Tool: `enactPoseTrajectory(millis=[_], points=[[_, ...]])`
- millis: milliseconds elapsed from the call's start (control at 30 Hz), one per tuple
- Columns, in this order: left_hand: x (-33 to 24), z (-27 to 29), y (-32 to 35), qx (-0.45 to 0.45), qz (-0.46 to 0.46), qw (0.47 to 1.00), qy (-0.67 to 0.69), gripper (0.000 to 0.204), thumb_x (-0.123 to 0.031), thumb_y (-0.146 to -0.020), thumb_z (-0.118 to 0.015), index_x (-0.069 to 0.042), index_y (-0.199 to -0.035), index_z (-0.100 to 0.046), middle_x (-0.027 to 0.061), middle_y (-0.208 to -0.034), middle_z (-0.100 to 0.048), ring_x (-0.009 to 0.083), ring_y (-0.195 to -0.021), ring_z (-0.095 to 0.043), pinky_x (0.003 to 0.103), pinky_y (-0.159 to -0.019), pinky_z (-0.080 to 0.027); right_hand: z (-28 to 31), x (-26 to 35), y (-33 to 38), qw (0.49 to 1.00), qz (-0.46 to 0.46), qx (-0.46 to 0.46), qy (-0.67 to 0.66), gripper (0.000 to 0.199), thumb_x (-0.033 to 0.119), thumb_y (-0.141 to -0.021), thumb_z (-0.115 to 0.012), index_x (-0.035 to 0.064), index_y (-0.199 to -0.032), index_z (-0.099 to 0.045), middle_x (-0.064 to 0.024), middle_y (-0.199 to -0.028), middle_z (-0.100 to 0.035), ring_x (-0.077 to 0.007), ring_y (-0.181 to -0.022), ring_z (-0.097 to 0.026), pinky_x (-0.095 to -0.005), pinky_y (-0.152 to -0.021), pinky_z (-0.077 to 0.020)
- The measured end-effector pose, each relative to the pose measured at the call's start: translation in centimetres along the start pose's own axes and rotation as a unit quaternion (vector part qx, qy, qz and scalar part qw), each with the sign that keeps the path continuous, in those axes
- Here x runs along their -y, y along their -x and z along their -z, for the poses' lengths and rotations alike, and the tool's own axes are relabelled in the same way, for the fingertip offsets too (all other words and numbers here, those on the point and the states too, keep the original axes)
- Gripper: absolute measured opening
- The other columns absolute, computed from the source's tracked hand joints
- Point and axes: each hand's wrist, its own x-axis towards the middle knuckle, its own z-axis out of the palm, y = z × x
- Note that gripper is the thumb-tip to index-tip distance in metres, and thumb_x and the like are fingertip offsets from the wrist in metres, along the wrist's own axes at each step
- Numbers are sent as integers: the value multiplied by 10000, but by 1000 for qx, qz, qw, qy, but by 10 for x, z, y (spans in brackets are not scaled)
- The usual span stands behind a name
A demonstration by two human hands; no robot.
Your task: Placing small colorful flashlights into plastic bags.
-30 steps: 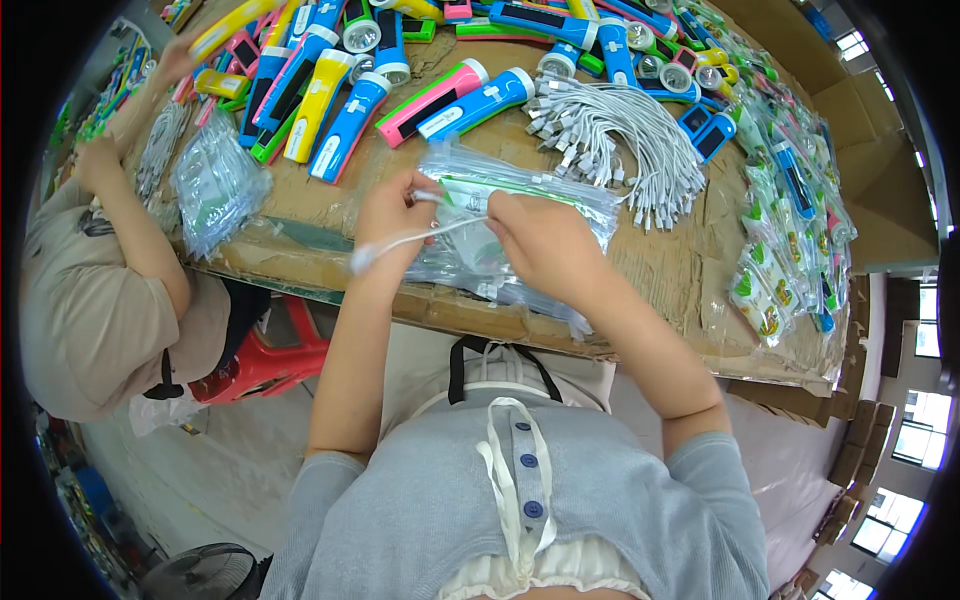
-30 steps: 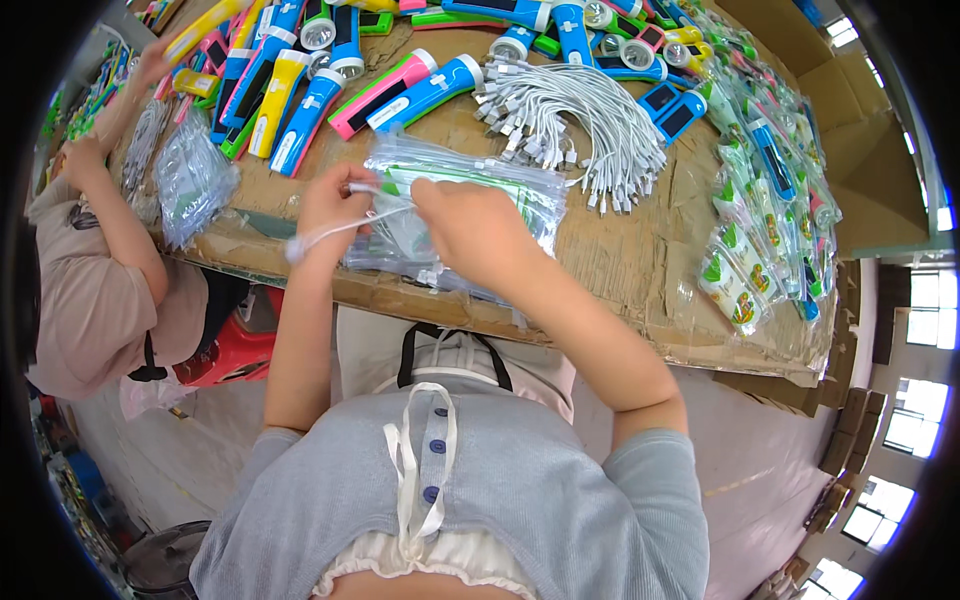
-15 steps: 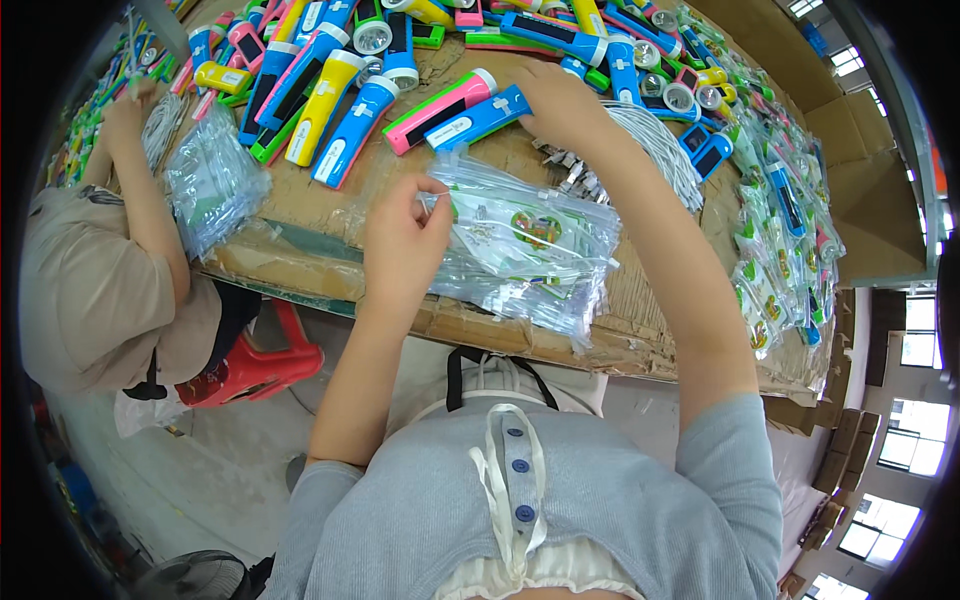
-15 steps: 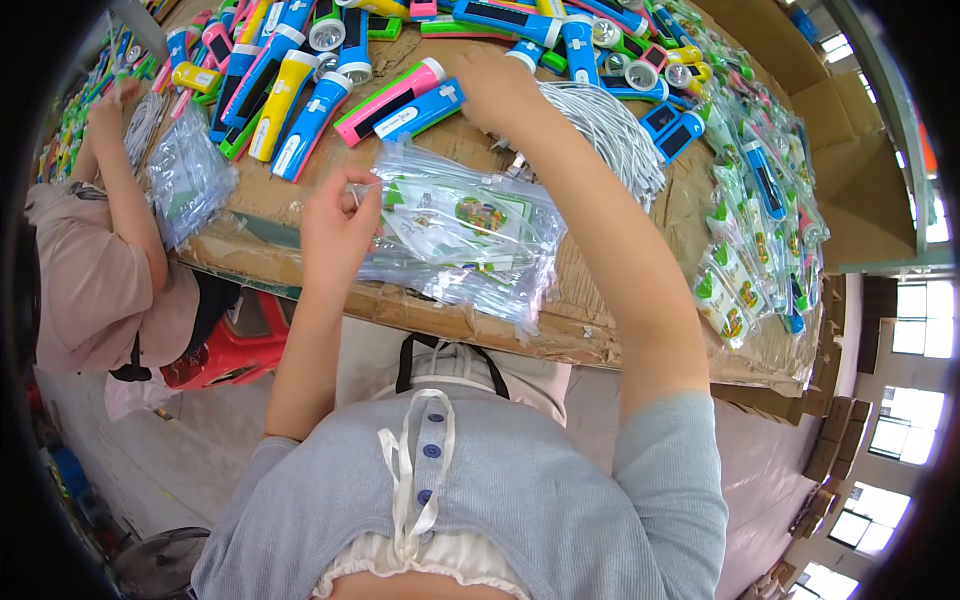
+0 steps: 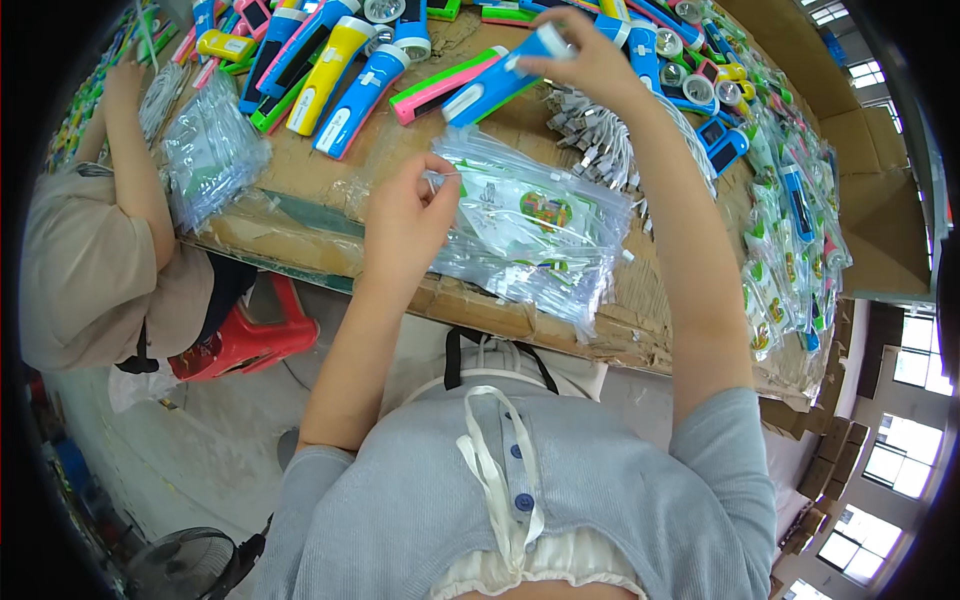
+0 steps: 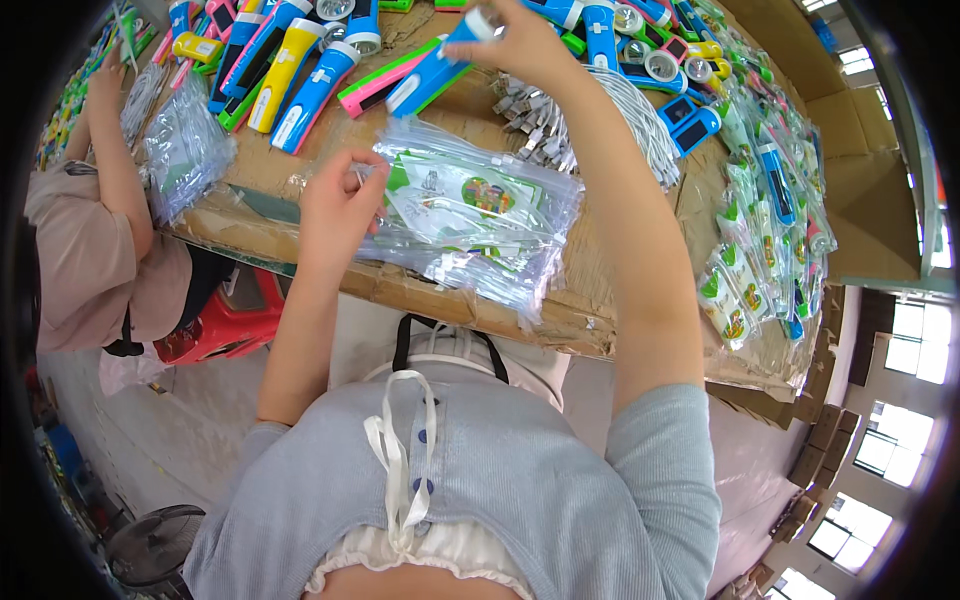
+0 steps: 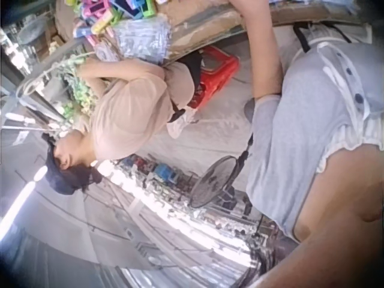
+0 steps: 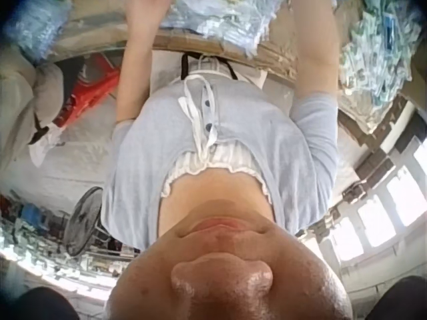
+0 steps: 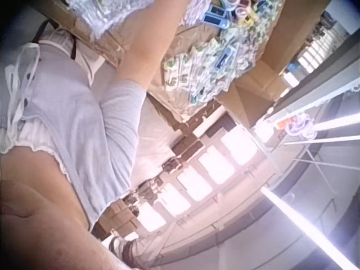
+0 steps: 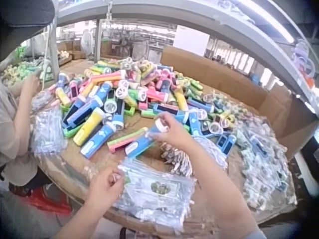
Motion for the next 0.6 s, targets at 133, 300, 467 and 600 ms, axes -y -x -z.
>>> enactPoseTrajectory(millis=[133,300,467,600], points=[[1,-3,-7,13,12,1000,4,166,-153,-864,-594,-22,-966,-584,36,-558,-573,69,-427,-495,212,-394,-348,3,56,26,802,21,-319,-505,345,198,-874,-580,40,-1171,-504,-65,-975,-600,-194,-898,-583,-347,-781,-477],[-5,-1,-8,3,-2,1000,9,158,-152,-855,-594,-14,-929,-578,67,-545,-592,97,-404,-513,256,-398,-373,-22,100,91,858,200,-259,-397,529,229,-745,-758,65,-1170,-489,-89,-1031,-596,-163,-925,-610,-306,-749,-506],[-17,-7,-8,-8,-3,1000,20,148,-148,-855,-595,-21,-931,-581,64,-540,-588,102,-405,-510,256,-399,-364,-46,83,130,976,172,-87,103,632,174,-784,-674,99,-1339,-383,-145,-1109,-566,-308,-959,-573,-379,-820,-481],[-12,-8,-11,-34,-59,996,-63,126,-154,-811,-640,-34,-845,-621,61,-536,-571,124,-438,-511,285,-434,-362,-74,54,155,975,128,-20,183,596,201,-810,-634,140,-1354,-398,-145,-1150,-544,-326,-933,-551,-408,-816,-457]])
